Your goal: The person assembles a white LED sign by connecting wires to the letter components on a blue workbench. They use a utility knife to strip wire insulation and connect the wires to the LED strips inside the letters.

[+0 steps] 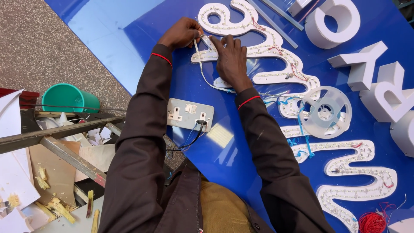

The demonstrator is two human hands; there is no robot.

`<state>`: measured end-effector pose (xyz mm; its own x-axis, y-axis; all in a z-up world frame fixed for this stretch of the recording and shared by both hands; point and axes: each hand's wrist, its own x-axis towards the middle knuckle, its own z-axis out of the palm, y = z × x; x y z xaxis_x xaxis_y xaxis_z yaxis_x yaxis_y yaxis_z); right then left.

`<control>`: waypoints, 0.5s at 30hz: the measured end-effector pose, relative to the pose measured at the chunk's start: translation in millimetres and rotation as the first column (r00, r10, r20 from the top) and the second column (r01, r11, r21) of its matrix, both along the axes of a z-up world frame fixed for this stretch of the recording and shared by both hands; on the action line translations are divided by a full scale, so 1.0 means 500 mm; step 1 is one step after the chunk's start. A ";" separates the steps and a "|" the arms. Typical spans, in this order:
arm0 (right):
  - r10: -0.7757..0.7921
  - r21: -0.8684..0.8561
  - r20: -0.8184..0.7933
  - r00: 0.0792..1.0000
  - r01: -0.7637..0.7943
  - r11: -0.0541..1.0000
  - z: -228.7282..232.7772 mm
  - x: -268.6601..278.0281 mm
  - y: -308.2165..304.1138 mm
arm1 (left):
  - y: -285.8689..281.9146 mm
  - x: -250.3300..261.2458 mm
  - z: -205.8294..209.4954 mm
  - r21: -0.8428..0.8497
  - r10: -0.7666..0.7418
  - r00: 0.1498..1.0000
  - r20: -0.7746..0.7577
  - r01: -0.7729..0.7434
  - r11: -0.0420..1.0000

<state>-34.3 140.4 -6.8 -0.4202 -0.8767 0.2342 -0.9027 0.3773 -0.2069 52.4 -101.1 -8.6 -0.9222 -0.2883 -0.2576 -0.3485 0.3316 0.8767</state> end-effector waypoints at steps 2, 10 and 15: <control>-0.005 -0.002 -0.027 1.000 0.005 1.000 -0.004 0.000 -0.002 | -0.004 -0.004 -0.012 0.015 0.006 1.000 -0.009 -0.006 1.000; -0.010 0.026 -0.038 0.999 0.011 1.000 -0.014 0.012 0.002 | 0.009 0.008 -0.023 0.115 0.153 0.987 -0.054 -0.146 0.983; 0.073 -0.056 0.043 0.996 -0.070 0.996 -0.099 -0.030 -0.024 | 0.017 0.034 -0.018 -0.036 0.069 0.983 -0.173 -0.076 0.996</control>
